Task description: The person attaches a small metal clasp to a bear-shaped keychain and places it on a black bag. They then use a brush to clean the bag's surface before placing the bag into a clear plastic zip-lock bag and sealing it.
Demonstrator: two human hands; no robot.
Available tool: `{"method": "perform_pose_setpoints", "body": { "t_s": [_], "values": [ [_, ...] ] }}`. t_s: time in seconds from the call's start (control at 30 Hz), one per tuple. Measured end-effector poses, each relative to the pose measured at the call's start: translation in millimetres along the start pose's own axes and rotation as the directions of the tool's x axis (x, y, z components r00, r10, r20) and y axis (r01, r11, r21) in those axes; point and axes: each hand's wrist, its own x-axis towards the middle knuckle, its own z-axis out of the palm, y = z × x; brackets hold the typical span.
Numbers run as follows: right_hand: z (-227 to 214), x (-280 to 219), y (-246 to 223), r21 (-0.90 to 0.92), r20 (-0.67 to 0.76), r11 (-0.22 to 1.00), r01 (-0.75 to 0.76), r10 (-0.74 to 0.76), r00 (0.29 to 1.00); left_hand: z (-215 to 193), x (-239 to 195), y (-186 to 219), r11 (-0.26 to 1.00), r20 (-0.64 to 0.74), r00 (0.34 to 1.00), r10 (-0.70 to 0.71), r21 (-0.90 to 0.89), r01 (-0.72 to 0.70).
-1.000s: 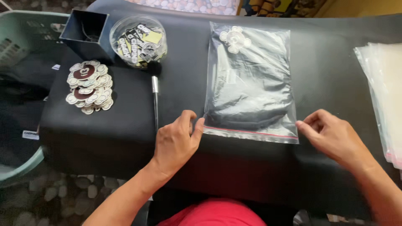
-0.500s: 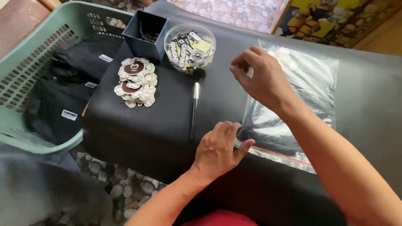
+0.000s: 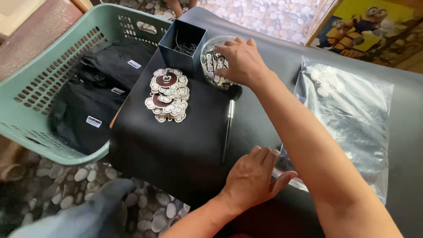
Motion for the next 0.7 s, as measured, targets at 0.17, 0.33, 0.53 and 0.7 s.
{"method": "perform_pose_setpoints", "body": {
  "t_s": [0.17, 0.33, 0.53, 0.7],
  "values": [
    [2.3, 3.5, 10.4, 0.219, -0.101, 0.976, 0.023, -0.001, 0.995, -4.2, 2.1, -3.1, 0.999, 0.001, 1.0, 0.017, -0.033, -0.017],
    [-56.7, -24.9, -8.4, 0.627, -0.009, 0.739, -0.248, 0.326, 0.945, -3.3, -0.5, -4.0, 0.999, -0.033, 0.999, 0.028, -0.019, -0.029],
    [-109.3, -128.1, -5.3, 0.71, -0.202, 0.678, -0.193, 0.457, 0.866, -6.7, -1.6, -2.4, 0.998, 0.028, 0.998, 0.054, -0.014, -0.054],
    [-140.3, -249.6, -7.0, 0.799, -0.247, 0.505, -0.327, 0.771, 0.587, -1.3, -2.8, -1.1, 0.956, -0.019, 0.956, 0.294, 0.026, -0.294]
  ]
}}
